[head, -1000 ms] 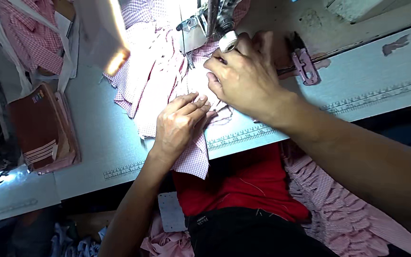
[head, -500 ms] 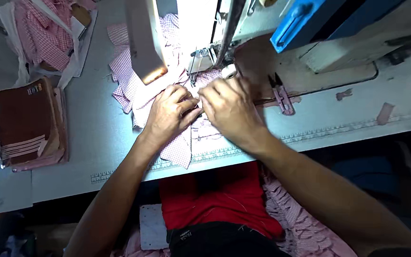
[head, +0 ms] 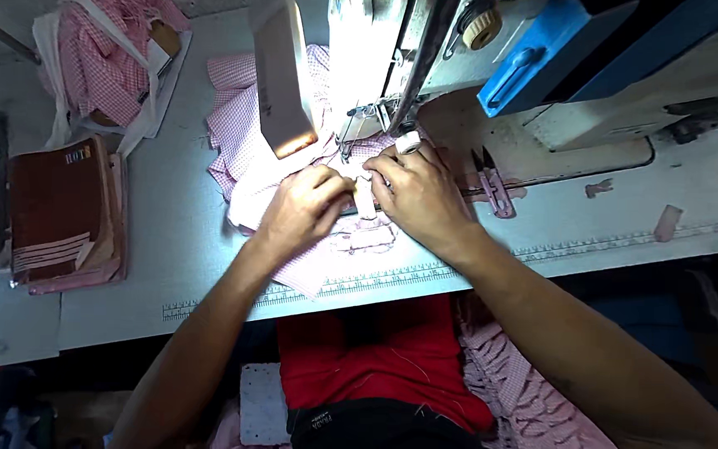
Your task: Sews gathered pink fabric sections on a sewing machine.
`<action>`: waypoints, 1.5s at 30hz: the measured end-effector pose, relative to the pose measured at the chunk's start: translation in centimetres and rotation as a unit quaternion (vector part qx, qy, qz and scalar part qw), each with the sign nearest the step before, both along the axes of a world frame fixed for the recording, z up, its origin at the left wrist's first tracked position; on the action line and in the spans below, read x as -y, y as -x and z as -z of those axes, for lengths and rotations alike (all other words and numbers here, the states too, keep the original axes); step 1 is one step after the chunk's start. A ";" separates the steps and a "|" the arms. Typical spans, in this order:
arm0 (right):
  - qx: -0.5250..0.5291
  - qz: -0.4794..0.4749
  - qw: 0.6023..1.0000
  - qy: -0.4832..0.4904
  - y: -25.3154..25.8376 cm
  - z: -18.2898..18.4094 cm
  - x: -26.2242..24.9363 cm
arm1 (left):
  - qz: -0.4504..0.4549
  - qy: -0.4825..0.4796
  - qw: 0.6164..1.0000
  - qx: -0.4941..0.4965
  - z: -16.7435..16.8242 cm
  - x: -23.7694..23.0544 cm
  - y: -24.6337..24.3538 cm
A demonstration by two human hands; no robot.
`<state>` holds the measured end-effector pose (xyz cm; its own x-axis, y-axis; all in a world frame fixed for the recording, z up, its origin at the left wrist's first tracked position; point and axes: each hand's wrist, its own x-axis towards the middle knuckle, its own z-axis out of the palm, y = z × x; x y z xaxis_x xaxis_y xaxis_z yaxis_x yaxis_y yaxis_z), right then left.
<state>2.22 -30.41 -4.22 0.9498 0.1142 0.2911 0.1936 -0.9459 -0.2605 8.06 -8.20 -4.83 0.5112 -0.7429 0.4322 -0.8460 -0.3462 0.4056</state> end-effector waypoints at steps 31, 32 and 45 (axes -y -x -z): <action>-0.016 -0.016 0.998 -0.053 -0.2 -0.1 0.2 | -0.048 -0.013 0.998 0.024 -0.2 1.2 5.5; -0.019 -0.025 0.998 -0.060 0.4 -0.5 0.3 | -0.052 -0.016 0.998 0.027 -0.2 1.2 5.4; 0.003 0.052 0.999 0.000 -3.5 0.9 0.0 | -0.072 -0.020 0.997 -0.012 0.2 1.5 -1.1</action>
<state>5.69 -30.44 -5.14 0.9550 0.0147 0.2963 0.0954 -0.9610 -0.2595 9.19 -9.68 -4.99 0.6227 -0.6781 0.3904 -0.7773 -0.4791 0.4078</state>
